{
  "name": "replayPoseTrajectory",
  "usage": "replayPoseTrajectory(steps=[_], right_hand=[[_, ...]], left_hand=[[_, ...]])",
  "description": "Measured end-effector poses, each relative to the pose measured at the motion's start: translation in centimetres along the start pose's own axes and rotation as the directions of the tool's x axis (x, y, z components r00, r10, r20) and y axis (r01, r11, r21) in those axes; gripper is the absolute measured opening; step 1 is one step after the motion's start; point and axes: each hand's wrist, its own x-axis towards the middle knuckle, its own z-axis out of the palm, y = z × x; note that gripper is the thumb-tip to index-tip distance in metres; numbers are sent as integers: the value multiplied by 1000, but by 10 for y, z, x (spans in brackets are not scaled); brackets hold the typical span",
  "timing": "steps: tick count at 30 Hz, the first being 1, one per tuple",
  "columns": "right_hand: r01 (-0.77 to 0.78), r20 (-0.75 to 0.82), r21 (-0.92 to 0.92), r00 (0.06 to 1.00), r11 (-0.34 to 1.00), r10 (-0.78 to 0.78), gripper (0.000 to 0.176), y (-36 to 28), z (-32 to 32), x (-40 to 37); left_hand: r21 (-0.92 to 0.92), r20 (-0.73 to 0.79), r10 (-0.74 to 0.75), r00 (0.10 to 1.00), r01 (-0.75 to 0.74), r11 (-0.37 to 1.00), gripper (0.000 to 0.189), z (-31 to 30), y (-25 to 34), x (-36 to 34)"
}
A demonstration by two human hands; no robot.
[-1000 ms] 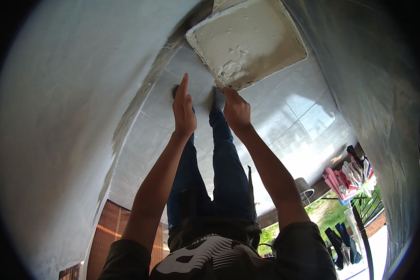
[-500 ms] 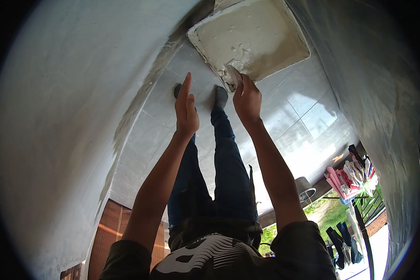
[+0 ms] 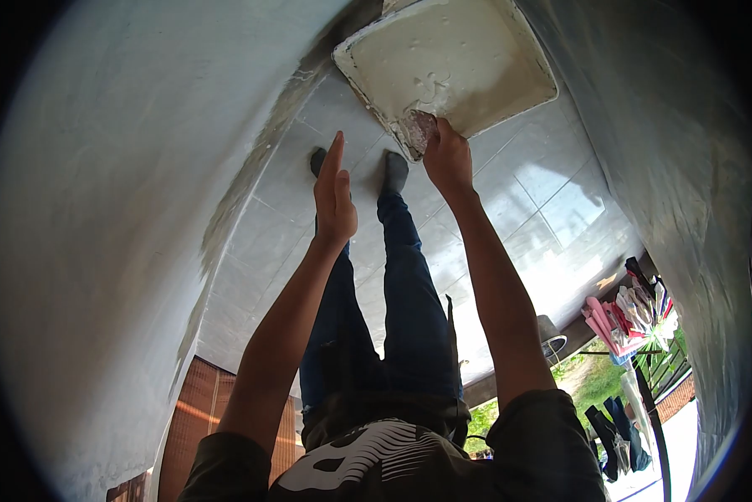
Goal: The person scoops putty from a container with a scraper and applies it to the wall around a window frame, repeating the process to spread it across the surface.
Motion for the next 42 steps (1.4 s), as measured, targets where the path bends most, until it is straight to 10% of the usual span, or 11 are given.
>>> replayPoseTrajectory(steps=[42], right_hand=[[38, 510, 229, 847, 973, -153, 35, 17, -39, 95]], left_hand=[[37, 18, -123, 992, 122, 992, 60, -6, 20, -9]])
